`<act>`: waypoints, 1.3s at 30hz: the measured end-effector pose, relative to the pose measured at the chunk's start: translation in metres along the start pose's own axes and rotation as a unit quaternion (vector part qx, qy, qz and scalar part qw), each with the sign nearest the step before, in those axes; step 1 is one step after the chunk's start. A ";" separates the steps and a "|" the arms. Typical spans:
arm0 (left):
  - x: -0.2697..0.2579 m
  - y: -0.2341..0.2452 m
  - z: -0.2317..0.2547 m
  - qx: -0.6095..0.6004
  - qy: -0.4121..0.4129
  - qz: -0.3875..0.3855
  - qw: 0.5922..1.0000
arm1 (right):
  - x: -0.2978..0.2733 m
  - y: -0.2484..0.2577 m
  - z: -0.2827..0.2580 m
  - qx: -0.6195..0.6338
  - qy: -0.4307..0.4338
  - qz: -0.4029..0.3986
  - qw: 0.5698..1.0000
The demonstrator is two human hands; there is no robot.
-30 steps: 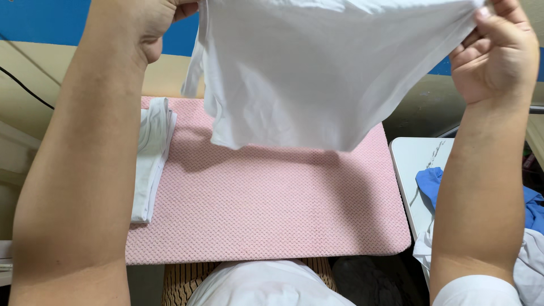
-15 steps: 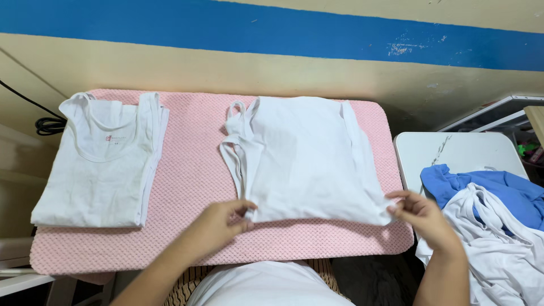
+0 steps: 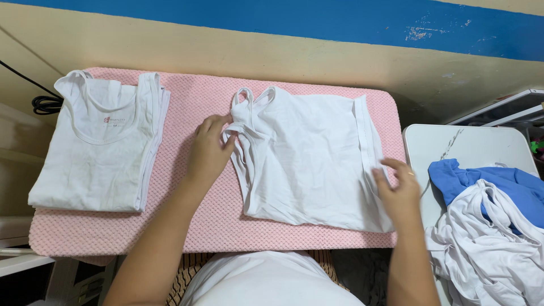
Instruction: The person folds multiple white tank tops one by one on a pink mat. Each top is laid flat, smoothed, folded in half lengthwise, then folded again to form a compact rectangle and placed in a growing stack.
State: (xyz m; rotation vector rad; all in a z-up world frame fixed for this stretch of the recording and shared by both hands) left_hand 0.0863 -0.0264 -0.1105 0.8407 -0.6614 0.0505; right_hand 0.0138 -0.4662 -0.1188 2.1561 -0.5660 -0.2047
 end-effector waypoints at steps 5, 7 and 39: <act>0.005 -0.019 -0.021 -0.010 0.070 -0.051 0.996 | -0.011 -0.072 -0.059 -0.133 0.157 -0.045 0.978; 0.000 0.002 -0.015 0.014 0.031 -0.012 0.999 | -0.011 -0.076 -0.058 -0.117 0.169 -0.038 0.978; 0.058 -0.053 -0.024 0.116 0.026 -0.028 0.992 | 0.140 -0.101 -0.076 -0.016 0.098 0.124 0.987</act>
Point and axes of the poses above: each hand's wrist, its own x-axis towards the middle knuckle, its own y-axis out of the back of the hand, z = x × y, the point moved 8 cm from there along x, towards the middle knuckle, and after that the axes turned 14 degrees about -y, right-handed, at the moved point
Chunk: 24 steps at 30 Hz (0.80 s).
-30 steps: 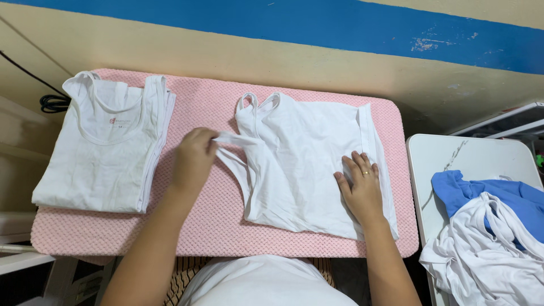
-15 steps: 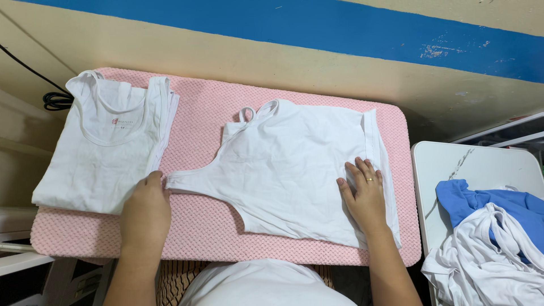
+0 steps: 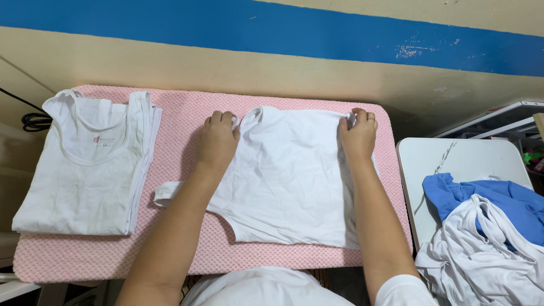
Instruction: The person folds multiple white tank tops one by one on a pink mat. Each top is laid flat, smoothed, folded in half lengthwise, then folded again to form a compact rectangle and placed in a growing stack.
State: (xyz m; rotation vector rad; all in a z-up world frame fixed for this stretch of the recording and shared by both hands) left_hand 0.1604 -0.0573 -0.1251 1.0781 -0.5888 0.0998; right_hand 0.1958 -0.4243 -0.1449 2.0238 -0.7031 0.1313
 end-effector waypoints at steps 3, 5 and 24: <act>-0.009 -0.004 -0.040 -0.073 0.074 0.049 0.993 | 0.002 -0.014 0.015 -0.011 -0.032 0.015 0.999; -0.026 -0.007 -0.084 -0.233 0.224 0.066 0.944 | 0.001 -0.017 0.021 -0.002 -0.020 0.024 1.000; 0.021 -0.034 0.006 0.019 0.048 0.010 0.999 | 0.012 -0.010 0.047 0.121 -0.083 0.033 0.989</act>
Point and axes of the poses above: each hand's wrist, its own x-axis towards the middle knuckle, its own y-axis out of the back of the hand, z = x × y, the point moved 8 cm from there along x, towards the middle knuckle, and after that the axes turned 14 degrees about -y, right-handed, at the moved point
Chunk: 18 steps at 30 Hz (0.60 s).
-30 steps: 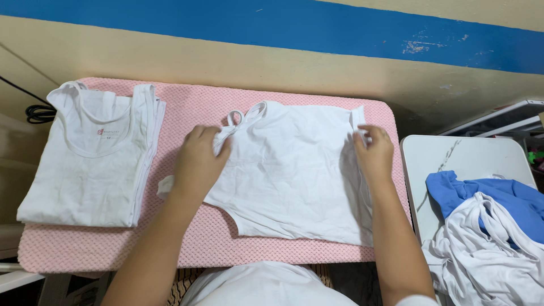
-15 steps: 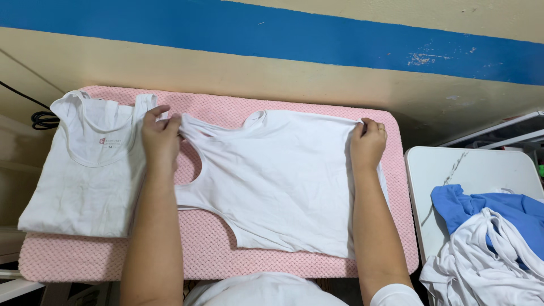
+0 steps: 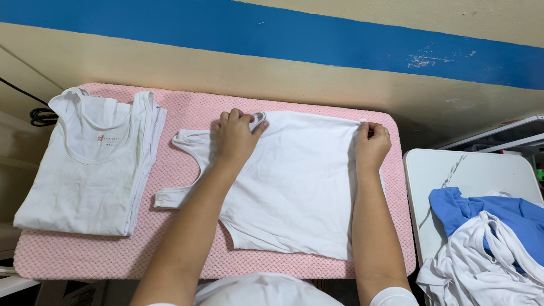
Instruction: The person folds multiple white tank tops one by one on a pink mat. Each top is laid flat, smoothed, folded in half lengthwise, then folded again to form a compact rectangle and placed in a growing stack.
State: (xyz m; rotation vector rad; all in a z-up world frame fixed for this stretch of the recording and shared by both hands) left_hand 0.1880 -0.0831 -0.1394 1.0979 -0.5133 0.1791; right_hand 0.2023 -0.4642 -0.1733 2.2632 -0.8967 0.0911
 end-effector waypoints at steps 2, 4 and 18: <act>0.006 -0.015 -0.004 -0.051 0.028 0.013 0.998 | 0.007 0.003 0.006 0.014 -0.007 -0.009 1.000; 0.011 -0.029 -0.011 -0.126 0.050 0.037 0.990 | 0.020 0.004 0.023 0.034 -0.094 -0.048 0.994; 0.022 -0.064 -0.064 -0.530 0.230 0.069 0.813 | 0.061 -0.006 0.049 0.417 -0.379 -0.216 0.797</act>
Point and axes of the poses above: each hand's wrist, its own x-axis towards the middle knuckle, its own y-axis out of the back of the hand, z = x × y, the point moved 8 cm from there along x, towards the middle knuckle, and after that the axes turned 14 degrees about -y, right-handed, at the moved point
